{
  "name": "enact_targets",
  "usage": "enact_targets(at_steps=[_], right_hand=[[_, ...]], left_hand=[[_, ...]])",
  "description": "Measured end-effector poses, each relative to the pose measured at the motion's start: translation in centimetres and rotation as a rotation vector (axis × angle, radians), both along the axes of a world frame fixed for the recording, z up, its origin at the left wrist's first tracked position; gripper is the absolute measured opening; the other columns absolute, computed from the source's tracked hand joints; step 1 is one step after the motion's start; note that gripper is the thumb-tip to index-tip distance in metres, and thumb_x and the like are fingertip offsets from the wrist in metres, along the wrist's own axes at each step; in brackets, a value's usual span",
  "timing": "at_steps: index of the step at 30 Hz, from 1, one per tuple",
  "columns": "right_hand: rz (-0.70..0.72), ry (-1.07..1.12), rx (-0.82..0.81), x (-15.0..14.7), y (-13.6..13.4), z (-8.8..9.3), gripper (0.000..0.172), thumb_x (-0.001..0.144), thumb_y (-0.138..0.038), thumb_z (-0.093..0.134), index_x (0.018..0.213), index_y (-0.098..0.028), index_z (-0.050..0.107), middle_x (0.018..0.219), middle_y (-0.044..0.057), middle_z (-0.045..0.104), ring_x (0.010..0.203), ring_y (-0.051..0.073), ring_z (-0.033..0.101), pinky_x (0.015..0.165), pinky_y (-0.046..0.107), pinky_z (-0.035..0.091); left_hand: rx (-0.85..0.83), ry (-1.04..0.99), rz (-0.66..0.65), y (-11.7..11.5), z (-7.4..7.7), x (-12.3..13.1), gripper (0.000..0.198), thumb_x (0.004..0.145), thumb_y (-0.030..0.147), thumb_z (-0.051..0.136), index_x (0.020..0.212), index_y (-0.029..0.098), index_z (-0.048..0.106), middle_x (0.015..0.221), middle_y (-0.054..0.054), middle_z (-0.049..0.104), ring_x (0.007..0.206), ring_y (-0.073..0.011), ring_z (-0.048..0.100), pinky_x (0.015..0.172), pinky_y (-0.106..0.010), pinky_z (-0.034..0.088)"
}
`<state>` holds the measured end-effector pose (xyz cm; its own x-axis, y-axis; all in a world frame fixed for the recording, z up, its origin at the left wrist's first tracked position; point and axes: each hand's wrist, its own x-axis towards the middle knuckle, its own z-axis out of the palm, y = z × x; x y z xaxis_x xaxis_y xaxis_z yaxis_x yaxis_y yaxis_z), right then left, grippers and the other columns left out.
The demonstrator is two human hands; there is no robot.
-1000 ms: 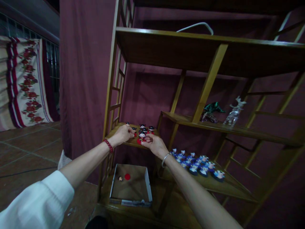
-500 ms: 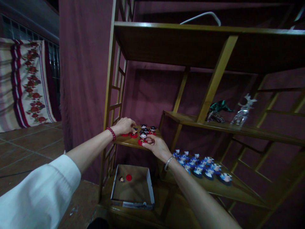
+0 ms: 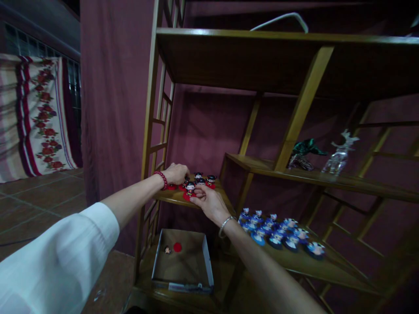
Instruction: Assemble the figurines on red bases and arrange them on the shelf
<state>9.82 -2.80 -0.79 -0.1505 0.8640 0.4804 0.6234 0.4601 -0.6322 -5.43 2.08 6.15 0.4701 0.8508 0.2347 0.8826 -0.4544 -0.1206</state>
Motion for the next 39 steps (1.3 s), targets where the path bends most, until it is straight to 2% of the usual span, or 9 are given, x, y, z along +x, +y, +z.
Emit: enact_targets(at_steps=[9, 15, 17, 24, 39], right_hand=[[-0.032, -0.027, 0.110, -0.2, 0.0, -0.5, 0.032, 0.065, -0.031, 0.065, 0.091, -0.018, 0.051, 0.080, 0.001, 0.060, 0.067, 0.011, 0.056, 0.062, 0.024, 0.047], [-0.014, -0.126, 0.152, -0.3, -1.0, 0.1, 0.007, 0.070, -0.023, 0.059, 0.073, -0.020, 0.053, 0.076, -0.001, 0.057, 0.062, 0.010, 0.053, 0.060, 0.022, 0.042], [-0.010, -0.149, 0.158, -0.3, -1.2, 0.3, 0.004, 0.071, -0.023, 0.057, 0.069, -0.020, 0.055, 0.075, -0.001, 0.056, 0.062, 0.010, 0.052, 0.060, 0.021, 0.041], [0.010, -0.150, 0.142, -0.2, -1.3, 0.5, 0.008, 0.073, -0.025, 0.055, 0.069, -0.021, 0.062, 0.073, -0.001, 0.056, 0.064, 0.011, 0.052, 0.061, 0.021, 0.040], [0.008, -0.161, 0.138, -0.2, -1.4, 0.6, 0.011, 0.073, -0.024, 0.052, 0.067, -0.022, 0.061, 0.073, 0.000, 0.056, 0.066, 0.012, 0.052, 0.059, 0.020, 0.040]], left_hand=[[-0.002, -0.072, -0.003, 1.4, 0.0, 0.3, 0.029, 0.069, 0.029, 0.056, 0.097, 0.023, 0.064, 0.095, -0.004, 0.068, 0.090, -0.0175, 0.060, 0.075, -0.022, 0.042], [-0.003, -0.061, 0.014, 2.4, 0.1, 0.7, 0.029, 0.067, 0.031, 0.058, 0.095, 0.024, 0.064, 0.095, -0.004, 0.068, 0.091, -0.0184, 0.060, 0.073, -0.022, 0.043], [-0.009, -0.066, 0.010, 3.0, 0.0, 0.8, 0.029, 0.068, 0.032, 0.058, 0.094, 0.024, 0.065, 0.095, -0.004, 0.068, 0.091, -0.0184, 0.060, 0.075, -0.023, 0.042], [-0.012, -0.060, 0.028, 4.0, 0.0, 1.3, 0.028, 0.068, 0.032, 0.058, 0.095, 0.026, 0.064, 0.095, -0.004, 0.067, 0.095, -0.0180, 0.058, 0.080, -0.025, 0.041], [-0.006, -0.051, 0.059, 5.1, 0.0, 1.6, 0.022, 0.069, 0.029, 0.058, 0.088, 0.021, 0.064, 0.095, -0.007, 0.067, 0.094, -0.0208, 0.059, 0.082, -0.030, 0.040]])
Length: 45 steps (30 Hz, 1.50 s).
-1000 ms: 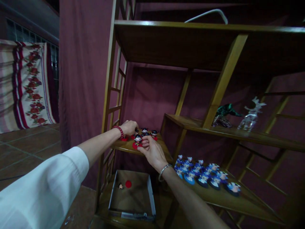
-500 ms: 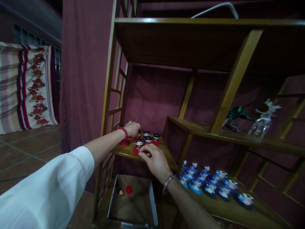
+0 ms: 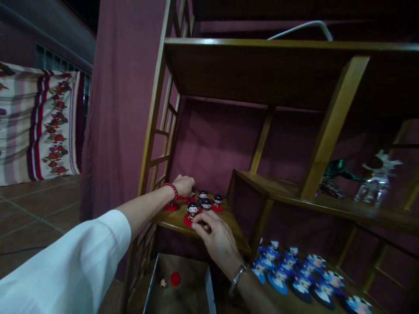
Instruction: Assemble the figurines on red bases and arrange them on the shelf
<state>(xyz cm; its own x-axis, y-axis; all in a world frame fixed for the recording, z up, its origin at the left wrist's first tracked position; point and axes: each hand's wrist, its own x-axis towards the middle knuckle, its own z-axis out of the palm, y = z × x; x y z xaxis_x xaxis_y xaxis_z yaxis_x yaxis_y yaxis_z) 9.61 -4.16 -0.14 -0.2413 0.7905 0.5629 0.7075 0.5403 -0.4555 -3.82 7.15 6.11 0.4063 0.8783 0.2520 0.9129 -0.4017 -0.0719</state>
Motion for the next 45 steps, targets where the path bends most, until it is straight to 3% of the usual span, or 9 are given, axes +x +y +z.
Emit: enact_targets(at_steps=[15, 22, 28, 45], right_hand=[[0.046, 0.061, -0.068, -0.3, 0.7, 0.2, 0.010, 0.071, -0.022, 0.053, 0.065, -0.021, 0.060, 0.072, 0.000, 0.057, 0.064, 0.012, 0.054, 0.061, 0.022, 0.044], [0.056, 0.037, -0.036, -1.2, 1.5, -0.1, 0.009, 0.071, -0.020, 0.052, 0.067, -0.021, 0.060, 0.076, 0.002, 0.058, 0.064, 0.012, 0.056, 0.062, 0.022, 0.047], [0.025, -0.001, -0.027, -2.1, 1.8, 0.1, 0.010, 0.073, -0.019, 0.051, 0.066, -0.020, 0.058, 0.074, 0.002, 0.056, 0.063, 0.012, 0.056, 0.062, 0.022, 0.047], [-0.010, -0.039, 0.020, -2.6, 2.5, -0.4, 0.011, 0.075, -0.017, 0.050, 0.069, -0.019, 0.059, 0.075, 0.003, 0.055, 0.064, 0.013, 0.055, 0.064, 0.024, 0.045]], left_hand=[[-0.077, -0.012, -0.008, 0.6, 0.5, -0.8, 0.033, 0.066, 0.030, 0.060, 0.098, 0.022, 0.063, 0.103, -0.007, 0.065, 0.098, -0.0213, 0.057, 0.082, -0.029, 0.043], [-0.192, -0.077, 0.078, -0.1, 1.4, -2.5, 0.032, 0.064, 0.028, 0.059, 0.094, 0.017, 0.066, 0.094, -0.008, 0.067, 0.085, -0.0187, 0.060, 0.065, -0.022, 0.045], [-0.267, -0.024, 0.072, 0.0, 1.7, -3.6, 0.042, 0.060, 0.029, 0.066, 0.100, 0.014, 0.064, 0.097, -0.009, 0.067, 0.085, -0.0192, 0.060, 0.066, -0.021, 0.045], [-0.227, -0.005, 0.124, 0.1, 1.2, -3.4, 0.045, 0.056, 0.027, 0.068, 0.098, 0.010, 0.064, 0.097, -0.014, 0.065, 0.084, -0.0224, 0.060, 0.066, -0.023, 0.047]])
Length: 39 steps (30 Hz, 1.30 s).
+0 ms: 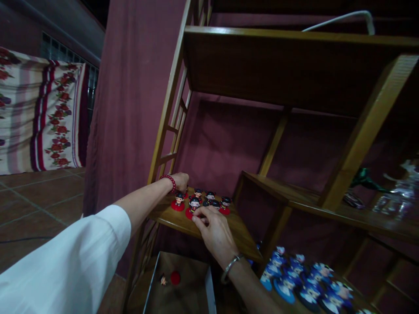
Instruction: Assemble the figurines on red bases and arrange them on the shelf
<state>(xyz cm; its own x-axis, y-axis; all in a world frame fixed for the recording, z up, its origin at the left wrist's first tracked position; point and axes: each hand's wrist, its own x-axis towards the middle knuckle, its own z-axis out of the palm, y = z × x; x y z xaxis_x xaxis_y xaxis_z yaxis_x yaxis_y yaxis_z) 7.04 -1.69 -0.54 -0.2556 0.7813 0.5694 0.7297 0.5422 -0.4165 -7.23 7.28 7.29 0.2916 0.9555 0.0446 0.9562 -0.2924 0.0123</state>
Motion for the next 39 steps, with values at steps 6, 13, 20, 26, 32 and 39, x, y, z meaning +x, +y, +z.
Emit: enact_targets(at_steps=[6, 13, 20, 26, 32, 39], right_hand=[[0.006, 0.013, 0.004, -0.1, -0.2, 0.0, 0.013, 0.075, -0.016, 0.049, 0.069, -0.018, 0.060, 0.077, 0.003, 0.056, 0.066, 0.012, 0.055, 0.064, 0.023, 0.045], [-0.007, 0.027, -0.002, -0.1, -0.3, 0.0, 0.012, 0.074, -0.015, 0.050, 0.069, -0.018, 0.060, 0.076, 0.003, 0.056, 0.065, 0.012, 0.055, 0.063, 0.022, 0.046], [0.008, 0.051, 0.000, -0.1, -0.3, -0.1, 0.013, 0.074, -0.012, 0.049, 0.070, -0.018, 0.060, 0.077, 0.003, 0.055, 0.067, 0.012, 0.056, 0.066, 0.021, 0.046], [-0.019, 0.022, -0.007, -0.1, -0.5, 0.0, 0.012, 0.074, -0.011, 0.051, 0.072, -0.018, 0.061, 0.078, 0.003, 0.055, 0.067, 0.013, 0.055, 0.066, 0.023, 0.044], [-0.019, -0.001, 0.003, 0.0, -0.5, -0.1, 0.013, 0.075, -0.011, 0.050, 0.072, -0.018, 0.061, 0.078, 0.003, 0.055, 0.070, 0.013, 0.055, 0.065, 0.022, 0.043], [-0.006, 0.001, 0.026, 0.1, -0.2, -0.4, 0.013, 0.075, -0.012, 0.049, 0.072, -0.018, 0.060, 0.078, 0.002, 0.055, 0.071, 0.013, 0.054, 0.066, 0.022, 0.043]], left_hand=[[-0.024, 0.026, 0.020, 0.8, -0.2, 0.0, 0.041, 0.057, 0.020, 0.063, 0.097, 0.009, 0.065, 0.094, -0.014, 0.066, 0.081, -0.0215, 0.061, 0.064, -0.022, 0.047], [-0.028, 0.023, 0.040, 0.9, -0.4, 0.0, 0.041, 0.056, 0.021, 0.063, 0.095, 0.008, 0.066, 0.091, -0.013, 0.067, 0.076, -0.0203, 0.061, 0.060, -0.022, 0.046], [-0.011, -0.028, -0.052, 1.3, 0.1, 0.2, 0.043, 0.056, 0.027, 0.064, 0.097, 0.014, 0.065, 0.088, -0.008, 0.068, 0.076, -0.0175, 0.060, 0.062, -0.021, 0.044], [-0.019, -0.154, -0.171, 0.5, 0.0, 2.1, 0.041, 0.061, 0.028, 0.062, 0.100, 0.014, 0.064, 0.092, -0.004, 0.067, 0.078, -0.0136, 0.059, 0.062, -0.017, 0.043], [-0.007, -0.110, -0.132, 0.0, -0.4, 3.9, 0.034, 0.062, 0.023, 0.063, 0.094, 0.014, 0.066, 0.088, -0.006, 0.068, 0.079, -0.0149, 0.059, 0.062, -0.018, 0.043], [0.032, -0.064, -0.140, 0.6, -0.6, 3.8, 0.037, 0.062, 0.025, 0.061, 0.098, 0.015, 0.065, 0.094, -0.008, 0.067, 0.085, -0.0186, 0.060, 0.068, -0.021, 0.045]])
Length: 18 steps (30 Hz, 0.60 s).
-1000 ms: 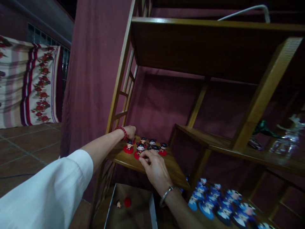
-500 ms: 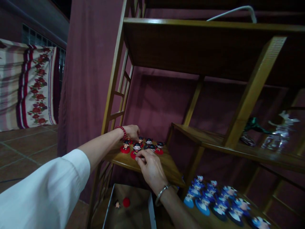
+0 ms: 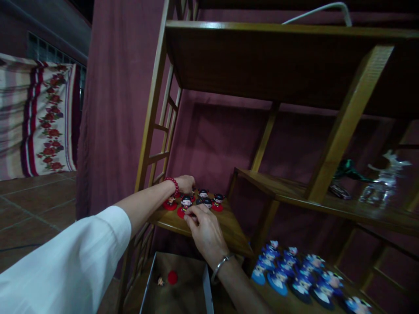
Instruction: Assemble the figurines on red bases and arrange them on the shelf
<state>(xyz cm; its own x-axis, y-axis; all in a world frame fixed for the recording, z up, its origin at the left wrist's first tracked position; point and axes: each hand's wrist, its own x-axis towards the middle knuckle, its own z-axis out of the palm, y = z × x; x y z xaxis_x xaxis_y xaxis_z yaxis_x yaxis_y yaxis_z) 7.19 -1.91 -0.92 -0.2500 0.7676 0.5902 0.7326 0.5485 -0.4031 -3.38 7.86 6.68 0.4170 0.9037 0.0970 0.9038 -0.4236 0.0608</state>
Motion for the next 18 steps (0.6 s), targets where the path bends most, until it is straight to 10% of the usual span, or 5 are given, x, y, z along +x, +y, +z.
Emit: enact_targets(at_steps=[18], right_hand=[[-0.021, -0.034, 0.044, -0.13, -0.32, 0.29, 0.014, 0.076, -0.013, 0.048, 0.072, -0.019, 0.060, 0.078, 0.002, 0.056, 0.070, 0.013, 0.053, 0.065, 0.023, 0.040]], left_hand=[[0.008, 0.047, 0.017, 0.01, -0.09, 0.20, 0.036, 0.064, 0.025, 0.057, 0.098, 0.015, 0.064, 0.096, -0.013, 0.066, 0.089, -0.0234, 0.060, 0.070, -0.026, 0.046]])
